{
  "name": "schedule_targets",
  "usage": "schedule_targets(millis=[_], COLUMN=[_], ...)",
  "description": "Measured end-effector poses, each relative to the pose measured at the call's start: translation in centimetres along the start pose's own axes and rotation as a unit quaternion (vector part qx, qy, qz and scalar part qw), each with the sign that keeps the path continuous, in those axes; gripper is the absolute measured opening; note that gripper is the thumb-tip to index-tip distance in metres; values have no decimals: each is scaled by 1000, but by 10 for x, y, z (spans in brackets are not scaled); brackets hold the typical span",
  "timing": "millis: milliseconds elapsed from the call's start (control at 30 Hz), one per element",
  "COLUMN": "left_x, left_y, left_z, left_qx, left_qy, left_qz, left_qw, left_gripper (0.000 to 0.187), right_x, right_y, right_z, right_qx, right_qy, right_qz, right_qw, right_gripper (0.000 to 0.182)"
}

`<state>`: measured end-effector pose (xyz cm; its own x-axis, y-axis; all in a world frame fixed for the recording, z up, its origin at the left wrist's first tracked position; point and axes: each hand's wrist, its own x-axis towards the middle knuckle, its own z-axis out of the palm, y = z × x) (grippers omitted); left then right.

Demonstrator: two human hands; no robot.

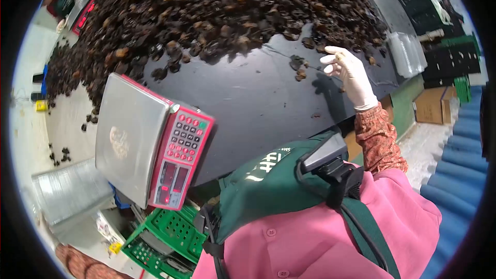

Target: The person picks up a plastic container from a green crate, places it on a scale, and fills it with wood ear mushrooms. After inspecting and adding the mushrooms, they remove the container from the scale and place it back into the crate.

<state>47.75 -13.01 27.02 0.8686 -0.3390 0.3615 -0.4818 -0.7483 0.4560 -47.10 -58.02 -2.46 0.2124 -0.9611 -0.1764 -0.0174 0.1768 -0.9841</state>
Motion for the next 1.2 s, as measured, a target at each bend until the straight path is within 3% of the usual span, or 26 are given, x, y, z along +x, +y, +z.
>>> schedule_targets(millis=[133, 200, 267, 333, 400, 433, 467, 500, 567, 600, 633, 733, 833, 933, 967, 1000, 1067, 1200], left_x=[-143, -226, -310, -352, -376, -386, -392, -391, -409, -418, -421, -455, -492, -530, -544, -556, -578, -612], left_y=[146, 192, 245, 264, 256, 260, 263, 253, 283, 297, 300, 330, 380, 410, 414, 417, 424, 422], left_z=[50, 108, 154, 184, 213, 218, 222, 226, 220, 215, 208, 219, 265, 330, 353, 374, 398, 426], left_qx=[-1, 11, -18, -5, 9, 36, 65, 87, 75, 67, 30, -218, -303, -375, -382, -390, -369, -327], left_qy=[0, -34, -180, -325, -305, -315, -323, -332, -247, -202, -227, -272, -376, -466, -459, -450, -389, -312], left_qz=[123, 212, 199, 225, 309, 313, 316, 309, 362, 389, 352, 297, 327, 264, 254, 243, 347, 457], left_qw=[992, 977, 963, 919, 901, 895, 890, 887, 896, 896, 908, 889, 812, 757, 761, 766, 769, 766], left_gripper=[45, 31, 16, 9, 12, 16, 20, 38, 50, 56, 68, 51, 37, 32, 32, 33, 38, 48], right_x=[-8, -11, -21, -36, -53, -60, -66, -68, -70, -68, -65, -48, -15, 12, 24, 17, 8, -62], right_y=[6, 15, 24, 25, 46, 53, 58, 66, 77, 86, 88, 96, 91, 76, 95, 74, 84, 78], right_z=[18, 36, 54, 71, 76, 78, 80, 84, 101, 107, 117, 162, 188, 158, 143, 123, 90, 19], right_qx=[-50, -77, -110, -236, -321, -410, -433, -398, -363, -416, -426, -488, -518, -559, -593, -613, -689, -692], right_qy=[21, -1, -39, -62, -73, -93, -133, -150, -146, -188, -207, -275, -196, -70, 23, 32, 88, 135], right_qz=[-2, 14, -9, -54, -170, -255, -273, -329, -433, -440, -435, -399, -400, -283, -299, -220, -196, -149], right_qw=[999, 997, 993, 968, 929, 871, 849, 843, 812, 773, 766, 726, 730, 777, 747, 758, 692, 693], right_gripper=[32, 29, 28, 28, 28, 29, 32, 35, 35, 45, 52, 70, 69, 65, 61, 59, 58, 55])
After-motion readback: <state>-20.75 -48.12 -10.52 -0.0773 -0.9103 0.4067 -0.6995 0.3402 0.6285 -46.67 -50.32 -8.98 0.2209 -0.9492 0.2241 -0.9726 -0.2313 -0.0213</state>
